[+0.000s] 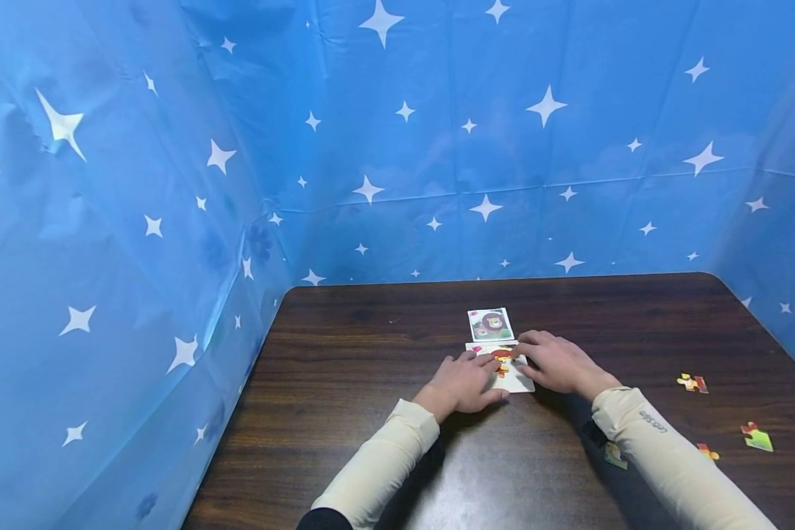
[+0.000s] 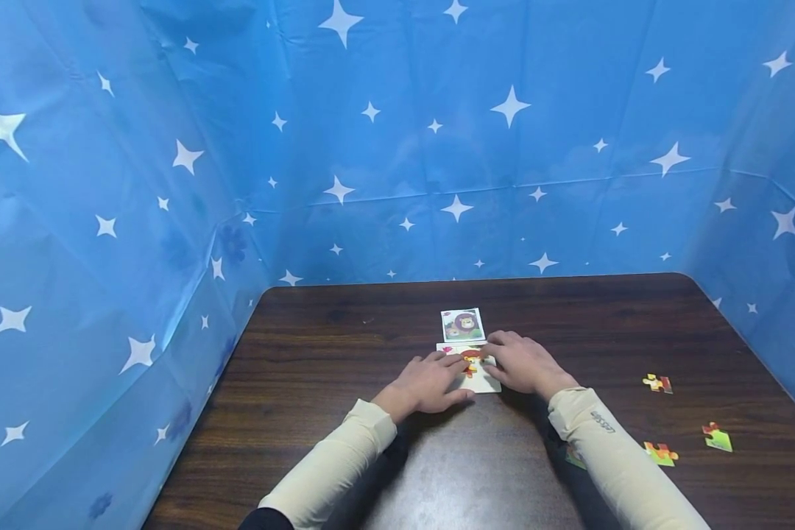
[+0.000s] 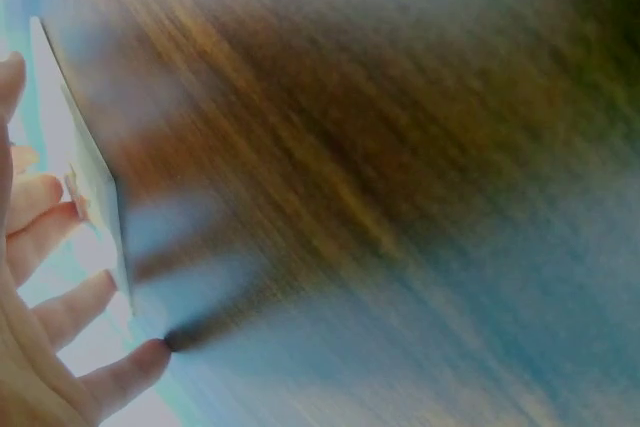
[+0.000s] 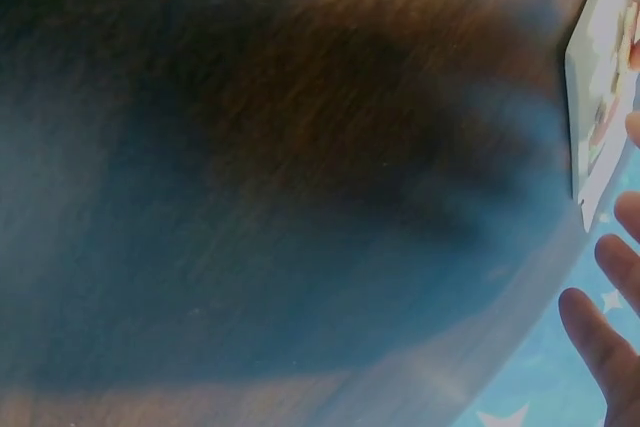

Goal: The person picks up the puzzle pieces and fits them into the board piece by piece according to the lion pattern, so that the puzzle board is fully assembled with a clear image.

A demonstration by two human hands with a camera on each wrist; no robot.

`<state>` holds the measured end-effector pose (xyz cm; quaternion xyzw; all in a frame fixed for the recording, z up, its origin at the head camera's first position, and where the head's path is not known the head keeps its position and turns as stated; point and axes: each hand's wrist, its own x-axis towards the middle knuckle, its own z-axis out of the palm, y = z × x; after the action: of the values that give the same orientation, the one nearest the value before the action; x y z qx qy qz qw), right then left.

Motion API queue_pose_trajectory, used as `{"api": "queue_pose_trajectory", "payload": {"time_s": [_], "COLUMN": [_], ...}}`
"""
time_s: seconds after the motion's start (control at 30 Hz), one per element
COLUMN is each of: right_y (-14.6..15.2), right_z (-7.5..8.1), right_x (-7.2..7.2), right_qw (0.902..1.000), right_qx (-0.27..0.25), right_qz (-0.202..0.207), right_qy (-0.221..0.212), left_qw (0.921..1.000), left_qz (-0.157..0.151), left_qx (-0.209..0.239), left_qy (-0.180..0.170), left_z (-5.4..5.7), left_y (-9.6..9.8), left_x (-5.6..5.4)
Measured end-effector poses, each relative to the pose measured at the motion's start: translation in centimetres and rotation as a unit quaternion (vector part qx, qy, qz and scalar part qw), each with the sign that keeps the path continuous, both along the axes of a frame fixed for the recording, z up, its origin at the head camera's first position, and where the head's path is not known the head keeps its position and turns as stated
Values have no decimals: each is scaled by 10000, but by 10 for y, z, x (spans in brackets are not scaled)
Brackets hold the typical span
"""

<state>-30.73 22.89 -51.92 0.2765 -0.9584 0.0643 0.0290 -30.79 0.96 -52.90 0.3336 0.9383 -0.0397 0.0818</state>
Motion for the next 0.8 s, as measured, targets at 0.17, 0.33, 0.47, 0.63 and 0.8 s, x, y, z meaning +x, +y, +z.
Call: {"api": "queue_pose_trajectory", "payload": {"time_s": [0.17,0.33,0.47,0.63,0.8], "right_y": [-2,-4,-3,0,8], "right_z": [1,-2,-4,0,4], "right_x": [0,-1,0,1,0], "right_qw": [10000,9995,9995,9998,10000], "right_qx": [81,275,272,172,66], "right_qz": [23,81,92,33,-34], "right_qy": [-30,-124,-110,-21,55], "left_qw": [10000,10000,10000,10000,9999], "left_qz": [15,5,-1,-31,-52], "left_qx": [0,10,-66,-51,-84], "left_qy": [15,-58,-71,-62,-52], "left_z": [0,0,-1,3,6], "left_y": [1,3,4,4,4], "left_x": [-1,-2,-2,-1,-1]}}
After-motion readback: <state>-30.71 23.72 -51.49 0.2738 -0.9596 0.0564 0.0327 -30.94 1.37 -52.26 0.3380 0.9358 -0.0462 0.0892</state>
